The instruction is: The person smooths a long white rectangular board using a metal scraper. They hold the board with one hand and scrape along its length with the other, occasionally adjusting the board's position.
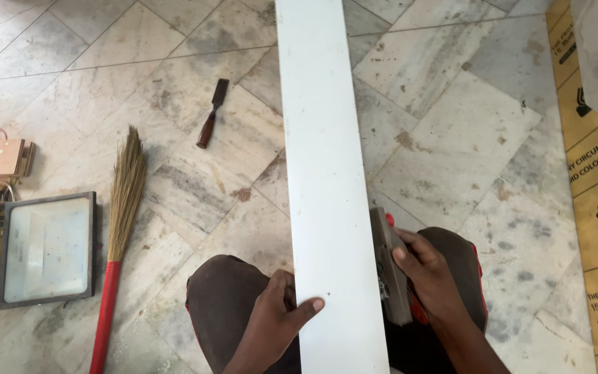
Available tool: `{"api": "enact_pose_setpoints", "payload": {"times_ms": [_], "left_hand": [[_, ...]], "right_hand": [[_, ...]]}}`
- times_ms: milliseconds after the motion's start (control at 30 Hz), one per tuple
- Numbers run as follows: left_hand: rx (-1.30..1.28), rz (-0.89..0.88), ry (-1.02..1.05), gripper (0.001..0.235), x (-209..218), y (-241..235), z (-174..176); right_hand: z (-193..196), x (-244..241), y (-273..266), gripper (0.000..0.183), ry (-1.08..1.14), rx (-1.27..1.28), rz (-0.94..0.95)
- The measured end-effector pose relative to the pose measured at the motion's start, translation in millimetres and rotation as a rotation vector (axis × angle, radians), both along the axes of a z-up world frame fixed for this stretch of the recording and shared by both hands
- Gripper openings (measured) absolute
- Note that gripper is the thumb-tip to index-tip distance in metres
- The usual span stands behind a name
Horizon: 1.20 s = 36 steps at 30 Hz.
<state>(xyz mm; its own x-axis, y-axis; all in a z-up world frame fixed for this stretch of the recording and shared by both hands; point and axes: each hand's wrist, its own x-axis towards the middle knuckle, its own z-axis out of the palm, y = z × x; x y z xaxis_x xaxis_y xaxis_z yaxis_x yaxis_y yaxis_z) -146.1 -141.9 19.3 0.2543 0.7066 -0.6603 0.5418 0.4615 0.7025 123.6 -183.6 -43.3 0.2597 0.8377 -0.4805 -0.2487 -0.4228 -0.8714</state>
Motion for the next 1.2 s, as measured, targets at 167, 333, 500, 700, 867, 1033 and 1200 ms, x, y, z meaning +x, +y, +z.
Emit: {"api": "enact_pose_setpoints", "payload": {"times_ms": [167, 333, 500, 700, 867, 1033, 1200], "left_hand": [[0.376, -0.198, 0.285, 0.046, 2, 10, 20], [1.053, -0.334, 0.428, 0.058, 47, 66, -1], [1.18, -0.395, 0.463, 0.055, 112, 160, -30], [1.127, -0.311, 0.451, 0.053, 133, 187, -36], [1.088, -0.311, 0.428, 0.051, 131, 181, -34], [1.075, -0.355, 0.433, 0.055, 129, 182, -28], [1.094, -0.385, 0.448, 0.057, 130, 180, -28]], "right_hand": [[27, -1, 26, 0.048, -0.115, -0.03, 0.031], [49, -7, 44, 0.047, -0.11, 0.064, 0.025], [44, -14, 32, 0.051, -0.172, -0.053, 0.107], [32, -21, 19, 0.05, -0.333, 0.168, 0.128], [38, -15, 60, 0.051, -0.401, -0.002, 0.126], [40, 1, 148, 0.052, -0.485, 0.055, 0.143], [23, 26, 250, 0.053, -0.374, 0.247, 0.095]]}}
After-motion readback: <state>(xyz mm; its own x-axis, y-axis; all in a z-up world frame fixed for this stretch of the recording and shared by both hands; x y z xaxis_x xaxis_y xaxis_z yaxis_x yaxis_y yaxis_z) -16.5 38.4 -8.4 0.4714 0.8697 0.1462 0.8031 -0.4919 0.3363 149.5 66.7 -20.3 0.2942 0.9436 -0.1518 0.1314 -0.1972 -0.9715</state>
